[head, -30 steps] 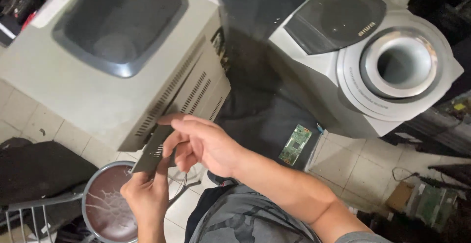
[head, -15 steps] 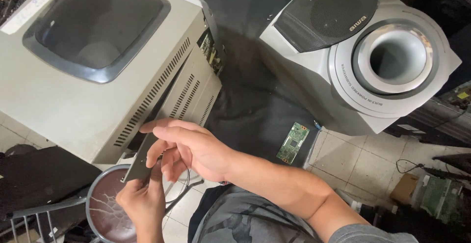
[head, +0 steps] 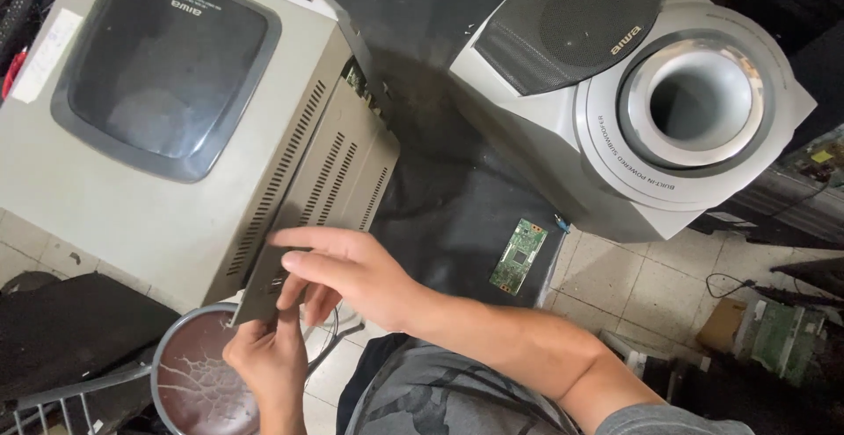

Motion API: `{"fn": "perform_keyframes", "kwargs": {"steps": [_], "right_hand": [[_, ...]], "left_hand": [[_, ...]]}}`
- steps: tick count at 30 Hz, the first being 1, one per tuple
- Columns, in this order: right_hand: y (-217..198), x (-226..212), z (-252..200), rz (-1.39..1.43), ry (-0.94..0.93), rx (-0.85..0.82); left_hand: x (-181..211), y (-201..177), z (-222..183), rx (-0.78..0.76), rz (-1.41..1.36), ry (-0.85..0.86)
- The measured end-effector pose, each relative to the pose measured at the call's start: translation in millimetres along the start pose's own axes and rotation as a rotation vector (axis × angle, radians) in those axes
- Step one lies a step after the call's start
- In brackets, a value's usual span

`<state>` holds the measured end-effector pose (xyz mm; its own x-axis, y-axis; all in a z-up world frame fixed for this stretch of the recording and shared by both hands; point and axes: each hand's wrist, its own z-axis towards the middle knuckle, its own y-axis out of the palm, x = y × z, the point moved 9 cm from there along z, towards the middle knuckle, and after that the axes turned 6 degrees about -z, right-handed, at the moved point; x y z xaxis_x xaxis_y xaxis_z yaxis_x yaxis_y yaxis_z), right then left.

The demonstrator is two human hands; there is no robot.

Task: Disassembling and reassembling the outer casing of a stereo system using an electric screwdriver on a repair bench.

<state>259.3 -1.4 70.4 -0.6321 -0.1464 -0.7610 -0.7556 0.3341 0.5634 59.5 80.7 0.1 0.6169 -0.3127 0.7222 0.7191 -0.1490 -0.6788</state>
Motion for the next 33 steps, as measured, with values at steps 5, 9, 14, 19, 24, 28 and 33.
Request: {"fn": "perform_keyframes", "kwargs": {"steps": [5, 9, 14, 19, 24, 28, 33], "right_hand": [[-19.3, -12.9, -2.0, -0.194, -0.185, 0.123], [-69.8, -44.3, 1.0, -0.573, -0.538, 0.515], [-155.2, -51.1, 60.1, -0.848, -0.651, 0.693], [-192.8, -45.9, 100.3, -0.902, -0.566, 0.552], [-213.1, -42.0, 119.8, -0.864, -0.475, 0.38], [-233.8, -35.1, 148.6, -0.763, -0.522, 0.267], [-222.5, -42.4, 163.7, -0.382, -0.45, 0.039]], "left_hand": [[2.8, 5.1, 1.7, 0.033, -0.03, 0.044], [-8.2, 3.9, 0.2, 0.073, -0.013, 0.077], [-7.0, 4.1, 1.8, 0.135, 0.039, 0.076], [-10.3, 5.2, -2.9, 0.188, 0.04, 0.18], [2.0, 5.2, -5.3, 0.254, -0.054, 0.209], [26.9, 11.9, 0.1, 0.268, -0.311, 0.187], [15.2, 17.1, 1.9, 0.329, -0.267, 0.075]]}}
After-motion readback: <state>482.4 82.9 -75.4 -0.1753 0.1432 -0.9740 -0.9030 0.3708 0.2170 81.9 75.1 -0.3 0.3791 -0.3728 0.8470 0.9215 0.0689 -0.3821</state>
